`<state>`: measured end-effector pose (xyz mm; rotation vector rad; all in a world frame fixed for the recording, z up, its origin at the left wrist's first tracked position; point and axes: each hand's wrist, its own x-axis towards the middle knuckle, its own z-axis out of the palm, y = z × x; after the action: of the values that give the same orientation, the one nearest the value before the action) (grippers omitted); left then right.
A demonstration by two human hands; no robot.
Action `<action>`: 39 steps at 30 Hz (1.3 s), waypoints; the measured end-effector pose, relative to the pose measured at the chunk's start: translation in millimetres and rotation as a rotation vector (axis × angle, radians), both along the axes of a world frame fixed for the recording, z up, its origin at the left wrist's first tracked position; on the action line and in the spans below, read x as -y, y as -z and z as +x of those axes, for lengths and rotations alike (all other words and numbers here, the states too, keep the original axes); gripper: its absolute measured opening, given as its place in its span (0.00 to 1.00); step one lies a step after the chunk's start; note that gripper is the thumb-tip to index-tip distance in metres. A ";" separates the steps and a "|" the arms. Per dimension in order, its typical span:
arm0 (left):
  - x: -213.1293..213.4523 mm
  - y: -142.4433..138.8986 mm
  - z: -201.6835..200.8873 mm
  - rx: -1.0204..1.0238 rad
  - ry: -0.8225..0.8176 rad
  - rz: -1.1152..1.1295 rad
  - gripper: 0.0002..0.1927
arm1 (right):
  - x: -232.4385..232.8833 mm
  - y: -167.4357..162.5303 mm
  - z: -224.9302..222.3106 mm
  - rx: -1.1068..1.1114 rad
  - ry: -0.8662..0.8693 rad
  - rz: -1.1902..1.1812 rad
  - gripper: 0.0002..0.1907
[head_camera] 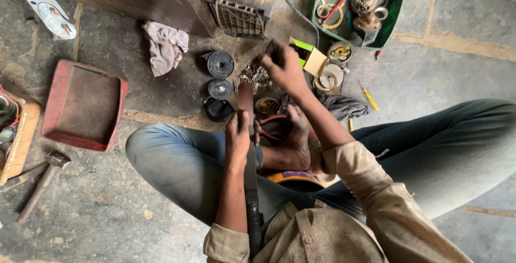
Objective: The person sits on the floor and uses a sanding block to smooth small metal parts, then wipes a circular mechanical component with a cloth. They handle multiple small metal pieces and a larger circular part, cleaning and smoothing them by hand.
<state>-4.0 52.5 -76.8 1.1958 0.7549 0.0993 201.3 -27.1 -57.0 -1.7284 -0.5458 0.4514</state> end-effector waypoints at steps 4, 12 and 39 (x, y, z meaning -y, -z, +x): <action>-2.5 -7.6 -4.4 -0.025 -0.066 -0.078 0.16 | 11.0 48.0 3.1 0.317 -0.185 -0.256 0.13; 8.1 -58.1 0.0 0.070 -0.020 -0.031 0.19 | 60.2 -73.9 -26.3 -0.276 -0.189 -0.147 0.08; 59.2 -90.6 19.4 0.150 0.195 0.165 0.15 | 128.5 -118.0 -29.6 0.848 -0.566 -0.282 0.29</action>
<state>15.4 -6.7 13.8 1.3962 0.5029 0.0896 171.7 -155.6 61.0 -1.9911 -1.6690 0.1591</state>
